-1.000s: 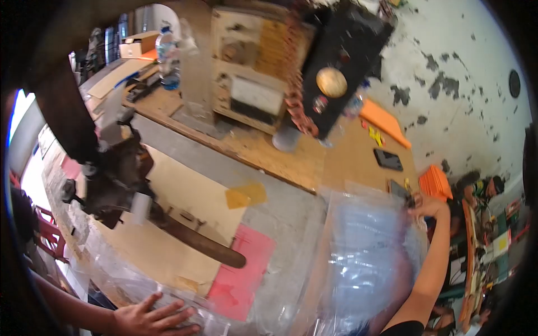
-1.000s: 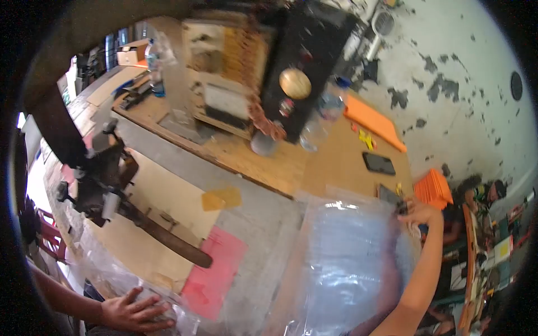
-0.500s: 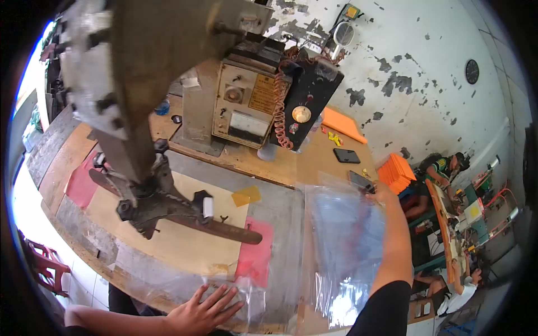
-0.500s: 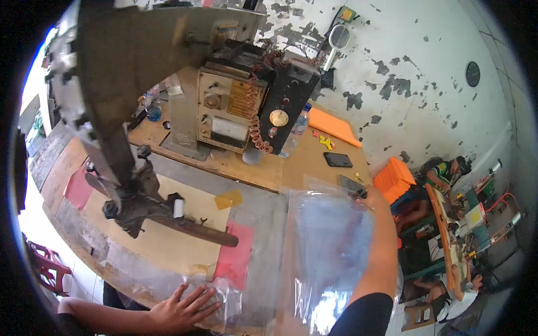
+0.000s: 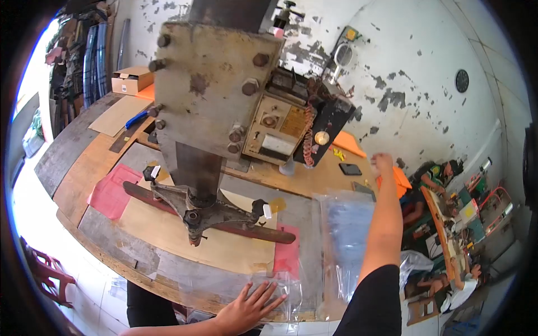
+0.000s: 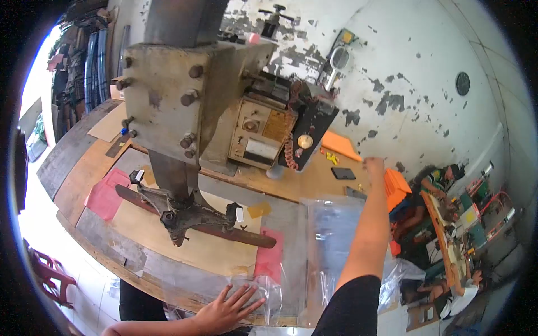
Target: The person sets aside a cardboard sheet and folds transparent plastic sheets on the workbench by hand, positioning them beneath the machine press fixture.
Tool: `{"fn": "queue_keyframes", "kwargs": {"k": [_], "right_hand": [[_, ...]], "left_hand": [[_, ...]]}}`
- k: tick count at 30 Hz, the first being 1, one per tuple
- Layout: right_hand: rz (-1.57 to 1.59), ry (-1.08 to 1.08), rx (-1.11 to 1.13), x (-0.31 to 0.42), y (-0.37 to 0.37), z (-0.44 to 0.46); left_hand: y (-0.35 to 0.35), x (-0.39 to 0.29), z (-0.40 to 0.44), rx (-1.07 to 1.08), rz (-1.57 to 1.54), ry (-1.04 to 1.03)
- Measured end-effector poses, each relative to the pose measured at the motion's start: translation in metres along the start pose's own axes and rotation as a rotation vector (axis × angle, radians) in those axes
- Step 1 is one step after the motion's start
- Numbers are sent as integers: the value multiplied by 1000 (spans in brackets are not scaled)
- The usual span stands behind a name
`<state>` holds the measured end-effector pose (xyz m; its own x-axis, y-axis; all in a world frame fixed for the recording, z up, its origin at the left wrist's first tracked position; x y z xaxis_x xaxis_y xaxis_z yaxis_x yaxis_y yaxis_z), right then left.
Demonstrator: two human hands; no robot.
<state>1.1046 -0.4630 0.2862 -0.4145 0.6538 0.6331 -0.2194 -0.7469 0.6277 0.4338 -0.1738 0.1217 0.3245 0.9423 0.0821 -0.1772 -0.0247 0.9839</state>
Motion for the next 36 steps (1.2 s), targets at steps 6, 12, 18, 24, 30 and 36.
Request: {"fn": "queue_keyframes", "kwargs": {"k": [6, 12, 18, 24, 30, 36], "right_hand": [[203, -150, -72, 55, 28, 55], [189, -25, -86, 172, 99, 84], [384, 123, -239, 258, 181, 56], [-475, -108, 324, 118, 163, -1], [-491, -1036, 1138, -30, 77, -260], [-282, -669, 551, -125, 64, -279]], "left_hand": [[-27, -4, -3, -11, -84, 60], [-12, 1, -1, -53, -110, 54], [-7, 2, 0, -56, -6, 55], [-2, 4, -7, -110, -126, 73], [3, 7, -2, -61, -112, 61], [-12, 0, 2, 22, -135, 32]]}}
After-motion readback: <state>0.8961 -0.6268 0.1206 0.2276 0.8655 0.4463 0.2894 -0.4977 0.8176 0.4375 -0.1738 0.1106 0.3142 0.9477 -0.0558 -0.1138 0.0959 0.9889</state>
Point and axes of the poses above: each hand's wrist, its own z-axis towards the middle knuckle, its own y-axis out of the back of the hand, x = y × z, the point moved 9 cm from there along z, towards the middle knuckle, and after that the axes turned 12 degrees about y, right-handed, at the moved point
